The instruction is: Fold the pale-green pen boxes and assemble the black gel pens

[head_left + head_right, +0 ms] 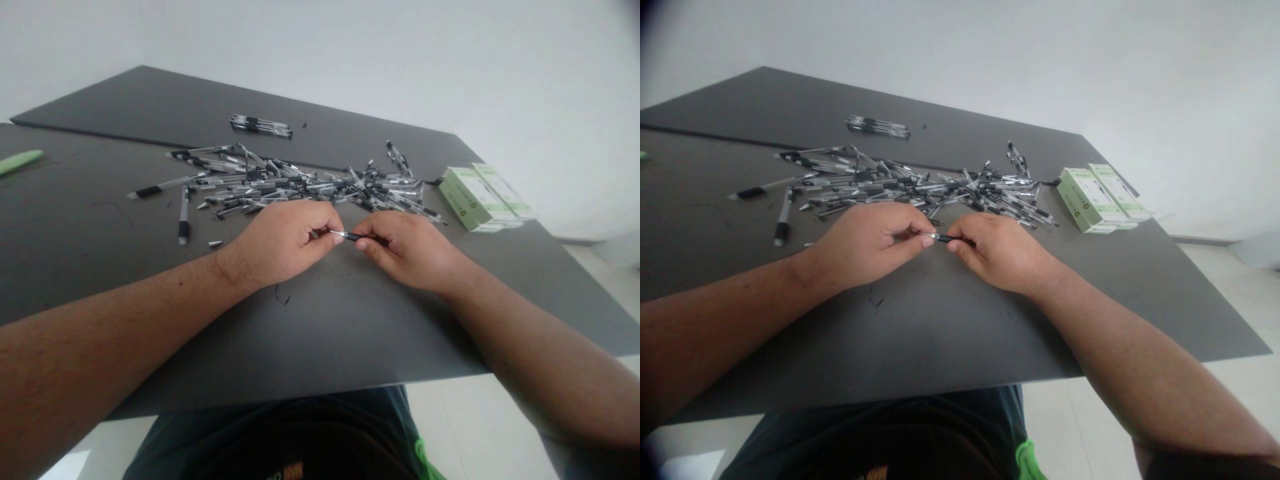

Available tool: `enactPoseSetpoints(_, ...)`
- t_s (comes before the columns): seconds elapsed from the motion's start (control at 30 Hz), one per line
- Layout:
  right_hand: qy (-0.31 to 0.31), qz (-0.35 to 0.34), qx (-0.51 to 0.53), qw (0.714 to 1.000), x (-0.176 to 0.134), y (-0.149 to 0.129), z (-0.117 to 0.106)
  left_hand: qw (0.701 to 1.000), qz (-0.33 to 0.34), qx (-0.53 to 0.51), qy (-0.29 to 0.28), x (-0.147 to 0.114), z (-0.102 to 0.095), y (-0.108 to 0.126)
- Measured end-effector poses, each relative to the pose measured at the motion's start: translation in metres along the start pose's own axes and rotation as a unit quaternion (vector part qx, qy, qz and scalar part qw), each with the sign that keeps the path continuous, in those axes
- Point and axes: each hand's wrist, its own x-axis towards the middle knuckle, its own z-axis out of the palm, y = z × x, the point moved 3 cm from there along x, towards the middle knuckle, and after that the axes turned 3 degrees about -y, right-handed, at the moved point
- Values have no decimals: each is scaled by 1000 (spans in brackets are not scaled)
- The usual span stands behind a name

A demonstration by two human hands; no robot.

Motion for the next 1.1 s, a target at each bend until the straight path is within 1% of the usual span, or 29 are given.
enactPoseSetpoints(0.1, 0, 2, 11, 1000, 0, 0, 0, 1000, 2, 7, -3, 0, 1, 0)
enactPoseSetpoints(0.3, 25, 7, 20, 999, 1, -1, 0, 1000, 2, 8, 10, -2, 0, -1)
enactPoseSetpoints(0.5, -6, -5, 16, 1000, 0, 2, 1, 999, 29, 29, -7, -1, 1, -2)
enactPoseSetpoints(0.7, 5, 1, 22, 1000, 0, 2, 1, 999, 25, 21, 2, -2, 1, -1)
enactPoseSetpoints(0.87, -12, -4, 21, 1000, 0, 1, 1, 998, 40, 42, -9, -1, 0, 0)
enactPoseSetpoints(1.1, -17, 11, 26, 999, 0, 2, 1, 998, 40, 45, -6, -1, 1, -2)
